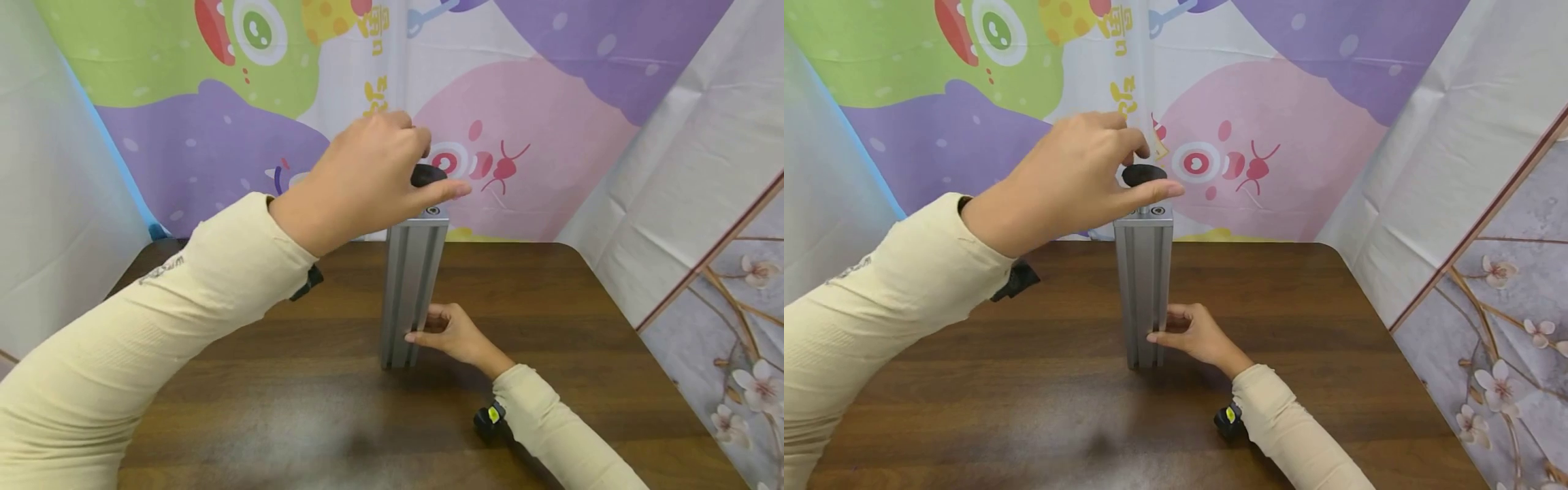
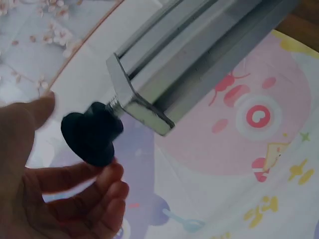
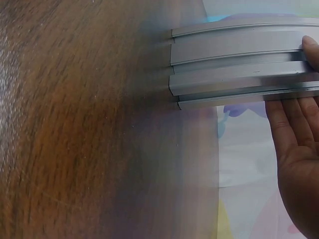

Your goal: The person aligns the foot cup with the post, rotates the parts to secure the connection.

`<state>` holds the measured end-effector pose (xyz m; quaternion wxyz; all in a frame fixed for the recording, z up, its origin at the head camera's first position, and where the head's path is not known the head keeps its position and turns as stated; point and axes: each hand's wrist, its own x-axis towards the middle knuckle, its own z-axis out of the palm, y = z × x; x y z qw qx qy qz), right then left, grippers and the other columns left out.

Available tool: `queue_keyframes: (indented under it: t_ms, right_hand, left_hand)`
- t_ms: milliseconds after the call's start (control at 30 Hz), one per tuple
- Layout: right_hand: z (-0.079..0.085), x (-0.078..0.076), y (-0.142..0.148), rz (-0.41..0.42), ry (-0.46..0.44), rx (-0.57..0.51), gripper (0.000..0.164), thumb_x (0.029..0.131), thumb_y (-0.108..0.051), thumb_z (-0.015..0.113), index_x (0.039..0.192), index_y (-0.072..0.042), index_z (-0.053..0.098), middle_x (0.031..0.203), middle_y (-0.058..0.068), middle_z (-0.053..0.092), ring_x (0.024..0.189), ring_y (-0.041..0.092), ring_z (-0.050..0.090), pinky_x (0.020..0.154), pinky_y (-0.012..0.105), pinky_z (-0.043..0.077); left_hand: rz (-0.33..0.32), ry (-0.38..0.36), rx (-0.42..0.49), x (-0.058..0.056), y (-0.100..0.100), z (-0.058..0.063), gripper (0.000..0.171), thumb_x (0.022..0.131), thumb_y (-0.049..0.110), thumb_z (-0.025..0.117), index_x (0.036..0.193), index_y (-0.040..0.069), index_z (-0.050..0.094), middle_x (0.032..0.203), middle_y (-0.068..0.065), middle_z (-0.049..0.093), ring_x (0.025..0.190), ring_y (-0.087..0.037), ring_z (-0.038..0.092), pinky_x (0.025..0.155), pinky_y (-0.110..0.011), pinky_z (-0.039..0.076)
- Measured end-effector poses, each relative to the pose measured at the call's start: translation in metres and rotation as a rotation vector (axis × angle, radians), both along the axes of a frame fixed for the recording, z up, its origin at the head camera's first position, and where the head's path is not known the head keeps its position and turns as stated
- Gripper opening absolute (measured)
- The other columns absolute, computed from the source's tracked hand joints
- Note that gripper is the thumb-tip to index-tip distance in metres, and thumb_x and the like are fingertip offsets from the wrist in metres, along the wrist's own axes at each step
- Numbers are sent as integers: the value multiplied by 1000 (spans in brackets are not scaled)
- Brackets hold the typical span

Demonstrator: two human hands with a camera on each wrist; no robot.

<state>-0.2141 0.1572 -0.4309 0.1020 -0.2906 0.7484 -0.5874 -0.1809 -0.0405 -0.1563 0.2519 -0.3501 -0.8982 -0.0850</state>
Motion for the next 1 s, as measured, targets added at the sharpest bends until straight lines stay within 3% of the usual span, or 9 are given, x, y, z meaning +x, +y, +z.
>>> queue_keyframes:
  t_ms: [100,167,300,400,567,700,800,900,1000]
  right_hand:
    - [0,0,0,5,4,0,24,82,-2,73,105,5,67,97,18,71,89,19,70,76,34,56]
    - [0,0,1,5,5,-1,24,82,-1,73,105,6,67,98,19,70,89,19,70,76,34,56]
    - [0,0,1,-7,3,1,25,82,-1,73,105,7,67,97,20,70,89,18,70,77,33,56]
    - [1,1,1,-16,3,0,25,82,-1,73,105,7,67,97,20,71,89,18,70,77,33,56]
    - [1,1,1,-18,2,2,25,82,-2,74,105,6,67,97,18,71,89,18,70,77,33,56]
    - [0,1,0,-23,-10,10,26,82,-3,74,106,6,67,97,18,71,88,17,69,76,32,56]
    - [-1,1,0,-23,-12,14,26,82,-2,74,106,6,67,97,18,71,88,18,69,76,32,56]
    - [-1,1,0,-17,-9,4,25,82,-1,73,106,6,67,97,18,71,89,18,69,76,32,56]
    - [-1,1,0,-11,-8,0,26,83,-2,73,107,5,67,98,18,71,89,19,69,76,32,56]
  left_hand:
    - [38,-4,-15,3,3,0,51,89,51,61,67,6,54,71,-7,50,68,-23,49,60,-36,44]
    - [13,-48,-17,4,3,2,44,91,42,63,68,5,58,73,-7,52,69,-23,50,62,-36,45]
    - [-80,-276,-21,2,0,13,22,94,19,62,100,0,72,98,-10,69,87,-20,59,77,-33,47]
    - [-122,-435,-24,0,-4,23,30,93,5,58,122,7,66,120,-5,66,103,-17,60,86,-30,45]
    - [-189,-506,-16,-8,-10,28,35,90,-4,56,120,9,69,123,-4,65,98,-18,56,84,-29,43]
    - [-238,-484,-38,-11,-12,27,31,90,2,61,119,9,69,124,-5,64,110,-16,57,95,-33,44]
    - [-242,-396,-47,-10,-11,22,31,92,19,65,121,9,67,122,-3,66,115,-15,57,99,-34,43]
    - [-189,-258,-28,-8,-7,15,39,92,37,63,114,5,69,109,-6,69,102,-18,61,91,-33,45]
    - [-113,-135,-3,-6,-3,8,45,91,46,62,94,2,70,86,-8,66,81,-20,58,77,-32,47]
